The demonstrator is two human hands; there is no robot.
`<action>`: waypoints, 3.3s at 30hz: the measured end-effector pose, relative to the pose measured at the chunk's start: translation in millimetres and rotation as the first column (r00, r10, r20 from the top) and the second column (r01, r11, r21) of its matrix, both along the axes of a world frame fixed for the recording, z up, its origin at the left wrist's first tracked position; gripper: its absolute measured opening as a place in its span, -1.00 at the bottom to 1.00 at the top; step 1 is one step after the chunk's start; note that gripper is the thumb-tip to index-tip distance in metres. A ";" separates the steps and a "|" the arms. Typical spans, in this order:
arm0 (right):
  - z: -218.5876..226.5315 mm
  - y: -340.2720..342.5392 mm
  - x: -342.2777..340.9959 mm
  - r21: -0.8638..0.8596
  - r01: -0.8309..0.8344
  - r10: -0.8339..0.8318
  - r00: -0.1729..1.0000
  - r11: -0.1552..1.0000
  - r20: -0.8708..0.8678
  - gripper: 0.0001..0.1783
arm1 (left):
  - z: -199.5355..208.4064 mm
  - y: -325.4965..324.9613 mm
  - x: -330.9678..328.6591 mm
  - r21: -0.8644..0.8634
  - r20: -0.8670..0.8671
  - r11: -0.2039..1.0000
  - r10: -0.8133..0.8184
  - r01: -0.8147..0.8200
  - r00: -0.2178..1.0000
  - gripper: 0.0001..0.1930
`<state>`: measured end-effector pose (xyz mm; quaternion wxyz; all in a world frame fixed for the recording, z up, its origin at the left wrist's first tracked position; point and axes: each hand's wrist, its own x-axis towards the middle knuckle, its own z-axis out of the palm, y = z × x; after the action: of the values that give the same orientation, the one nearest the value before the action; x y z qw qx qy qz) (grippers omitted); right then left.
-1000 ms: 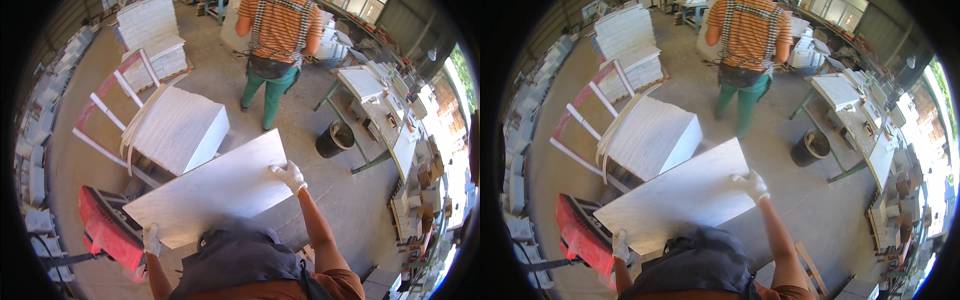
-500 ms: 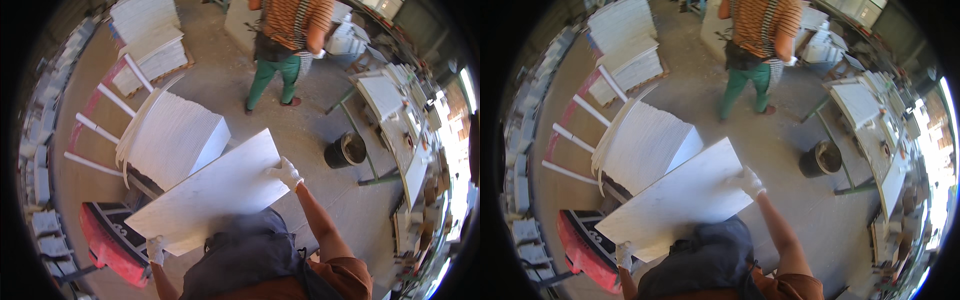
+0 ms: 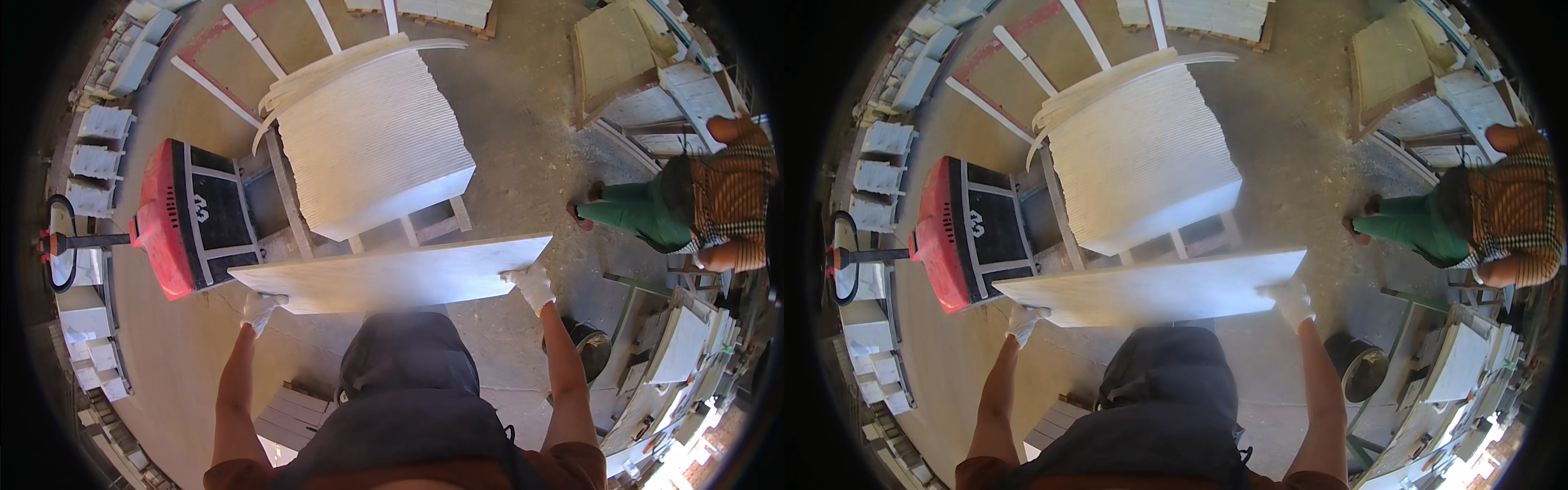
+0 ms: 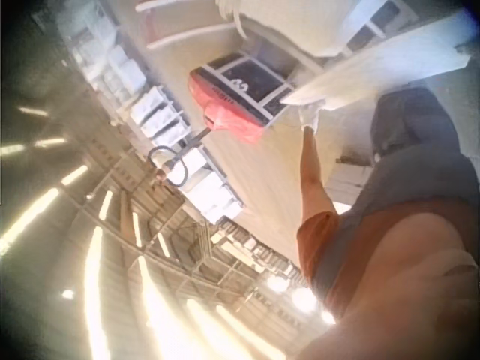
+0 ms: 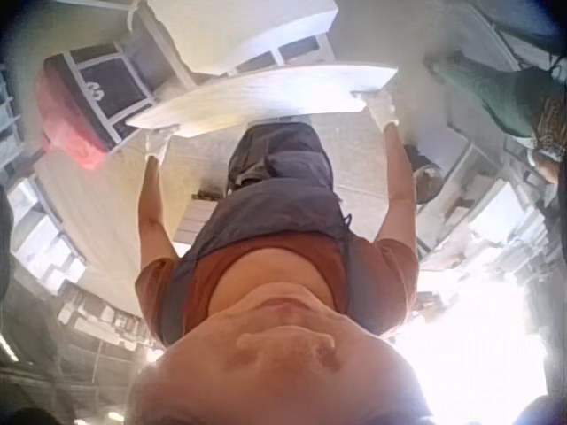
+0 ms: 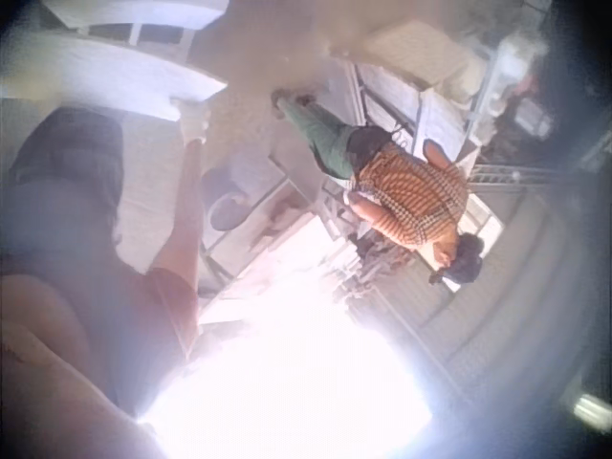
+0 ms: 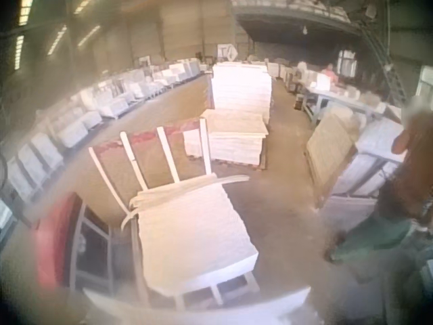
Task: The person repeatedly picks up large white rectangular tiles from a table and stacks them onto a wooden pallet. The person handles each tile with both hands and places it on top of the growing stack.
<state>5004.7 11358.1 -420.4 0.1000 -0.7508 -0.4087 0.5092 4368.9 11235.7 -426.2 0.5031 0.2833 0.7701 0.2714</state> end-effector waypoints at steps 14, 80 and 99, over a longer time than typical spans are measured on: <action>-386.7 99.1 23.5 0.072 -0.157 0.156 0.988 0.985 0.021 -0.53 | -340.2 31.2 -11.2 -0.222 -0.317 0.969 0.035 -0.110 0.948 -0.64; -453.8 167.8 -140.3 -0.471 0.646 -0.781 0.350 0.601 -0.516 -0.71 | -425.3 104.1 93.1 -0.474 0.487 0.304 0.872 -0.827 0.041 -0.67; -437.5 178.8 -156.7 -0.474 0.634 -0.779 0.374 0.611 -0.503 -0.68 | -411.5 118.1 86.8 -0.449 0.496 0.321 0.866 -0.834 0.067 -0.66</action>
<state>4848.0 11536.9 -857.9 0.3715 -0.6206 0.0734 0.6867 4455.7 11353.8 -837.7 0.4908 -0.3496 0.5532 0.5751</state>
